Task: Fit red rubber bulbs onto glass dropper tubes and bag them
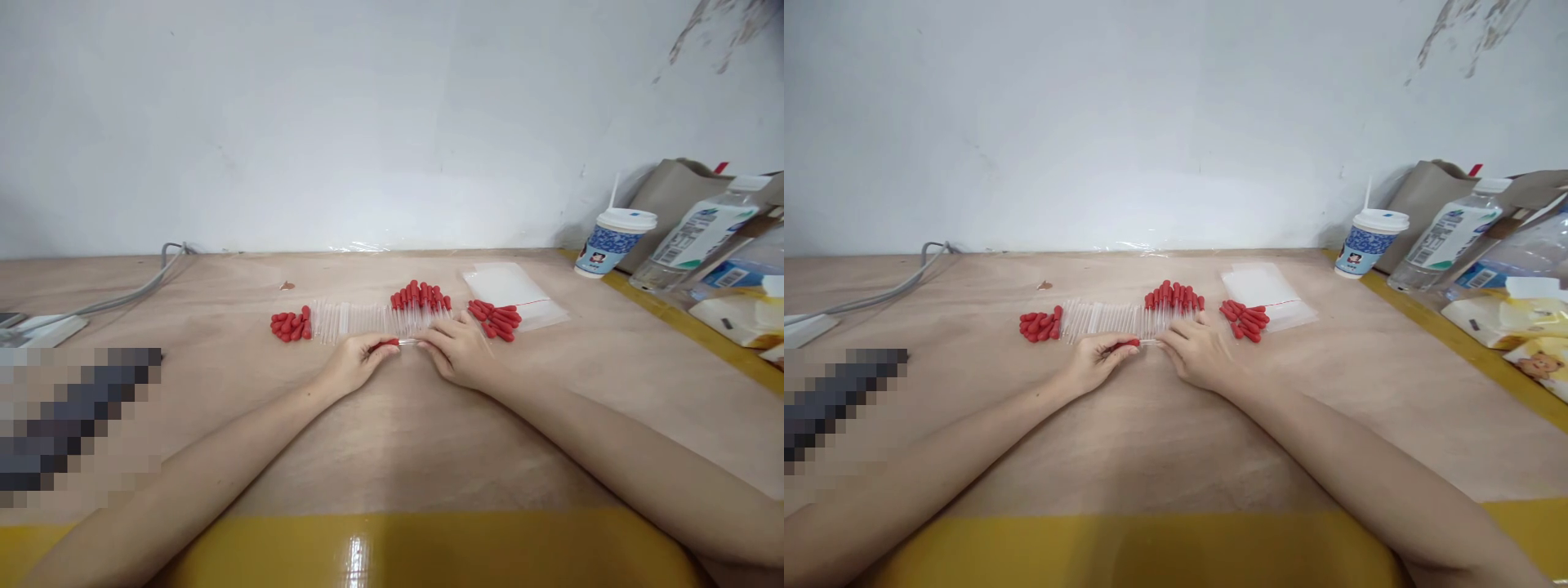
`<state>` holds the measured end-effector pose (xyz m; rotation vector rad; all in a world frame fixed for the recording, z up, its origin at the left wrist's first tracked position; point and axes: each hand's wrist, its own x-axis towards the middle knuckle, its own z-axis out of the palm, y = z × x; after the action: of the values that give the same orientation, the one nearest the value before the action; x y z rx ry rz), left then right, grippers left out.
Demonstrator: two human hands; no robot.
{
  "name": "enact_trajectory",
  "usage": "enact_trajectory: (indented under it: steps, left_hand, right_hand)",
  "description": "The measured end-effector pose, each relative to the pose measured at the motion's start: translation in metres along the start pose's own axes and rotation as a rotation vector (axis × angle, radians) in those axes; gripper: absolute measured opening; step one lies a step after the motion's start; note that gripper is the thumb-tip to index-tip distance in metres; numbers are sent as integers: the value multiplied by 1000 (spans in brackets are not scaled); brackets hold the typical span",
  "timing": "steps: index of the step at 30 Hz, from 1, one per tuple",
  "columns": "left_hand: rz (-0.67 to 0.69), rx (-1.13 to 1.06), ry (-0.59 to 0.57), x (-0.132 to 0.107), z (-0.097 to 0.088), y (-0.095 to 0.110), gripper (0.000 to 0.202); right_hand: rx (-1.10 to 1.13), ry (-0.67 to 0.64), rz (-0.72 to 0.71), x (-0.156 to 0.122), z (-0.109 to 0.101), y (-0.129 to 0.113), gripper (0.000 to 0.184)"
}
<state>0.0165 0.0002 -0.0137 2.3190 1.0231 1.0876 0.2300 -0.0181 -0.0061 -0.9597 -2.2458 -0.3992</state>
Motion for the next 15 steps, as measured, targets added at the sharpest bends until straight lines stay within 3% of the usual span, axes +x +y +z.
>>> enact_trajectory:
  steps: [4,15]
  left_hand:
    - [-9,-51,74,2,0,-3,24]
    - [25,-30,-57,-2,-2,2,21]
  right_hand:
    - [104,33,44,2,1,1,20]
    - [31,0,-33,3,-3,-9,24]
